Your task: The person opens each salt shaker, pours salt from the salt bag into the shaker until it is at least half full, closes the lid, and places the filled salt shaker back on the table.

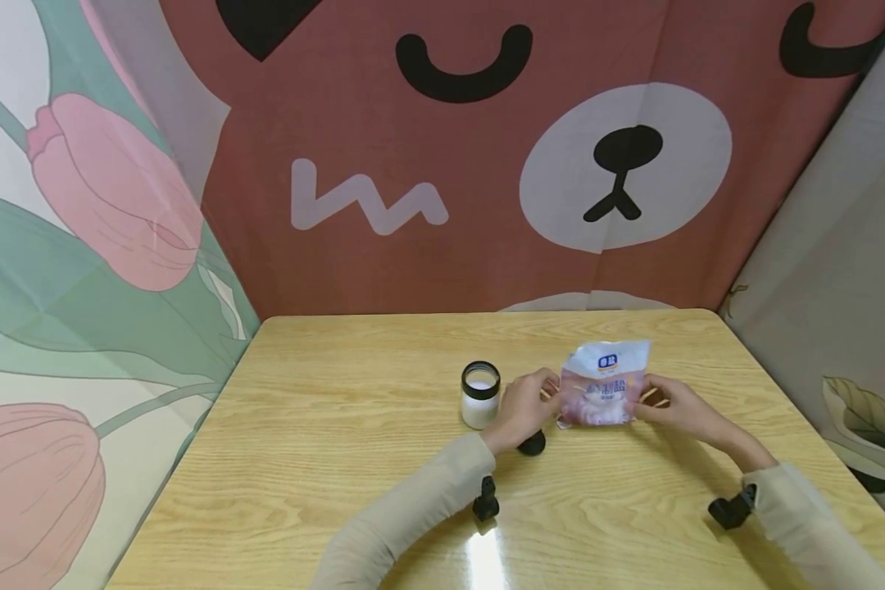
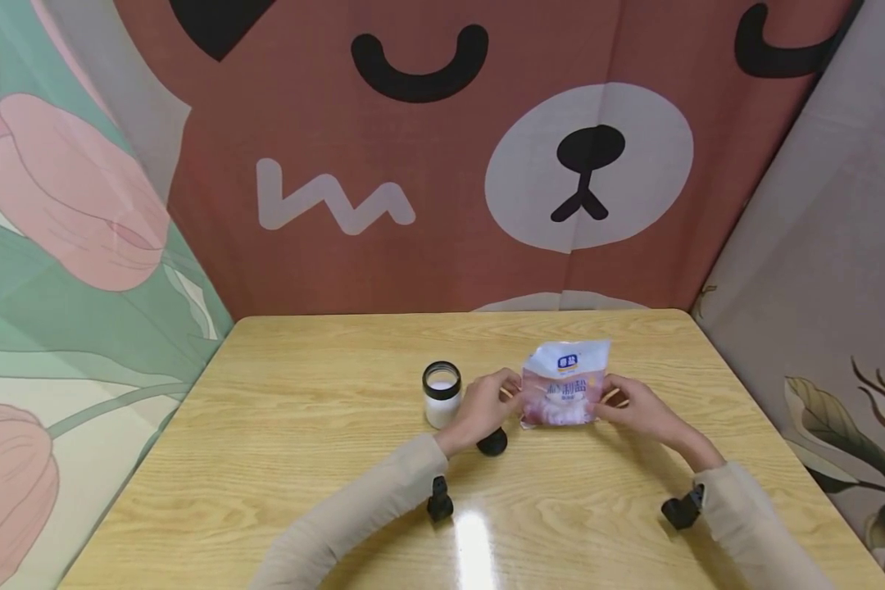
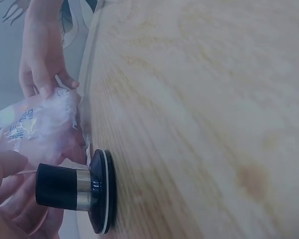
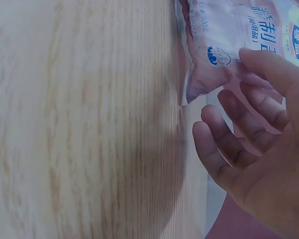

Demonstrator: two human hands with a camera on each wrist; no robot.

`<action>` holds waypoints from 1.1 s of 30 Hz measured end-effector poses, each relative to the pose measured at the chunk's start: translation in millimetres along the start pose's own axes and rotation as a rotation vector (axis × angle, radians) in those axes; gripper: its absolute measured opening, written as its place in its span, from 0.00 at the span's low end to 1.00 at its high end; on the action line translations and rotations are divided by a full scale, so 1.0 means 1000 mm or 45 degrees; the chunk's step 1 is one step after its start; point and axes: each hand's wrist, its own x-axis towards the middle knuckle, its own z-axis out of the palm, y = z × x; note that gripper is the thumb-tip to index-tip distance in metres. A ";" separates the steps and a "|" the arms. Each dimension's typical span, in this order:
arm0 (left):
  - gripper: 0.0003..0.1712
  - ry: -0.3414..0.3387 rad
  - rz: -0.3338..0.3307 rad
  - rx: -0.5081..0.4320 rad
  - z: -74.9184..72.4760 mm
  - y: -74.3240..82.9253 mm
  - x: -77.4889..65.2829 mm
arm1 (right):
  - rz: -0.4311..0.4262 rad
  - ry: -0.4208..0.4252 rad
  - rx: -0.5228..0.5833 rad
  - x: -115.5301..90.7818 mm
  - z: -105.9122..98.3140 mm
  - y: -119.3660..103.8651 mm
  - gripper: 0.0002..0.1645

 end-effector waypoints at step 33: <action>0.08 -0.100 0.072 -0.083 0.002 0.000 -0.004 | -0.045 -0.066 -0.019 0.002 0.008 0.010 0.10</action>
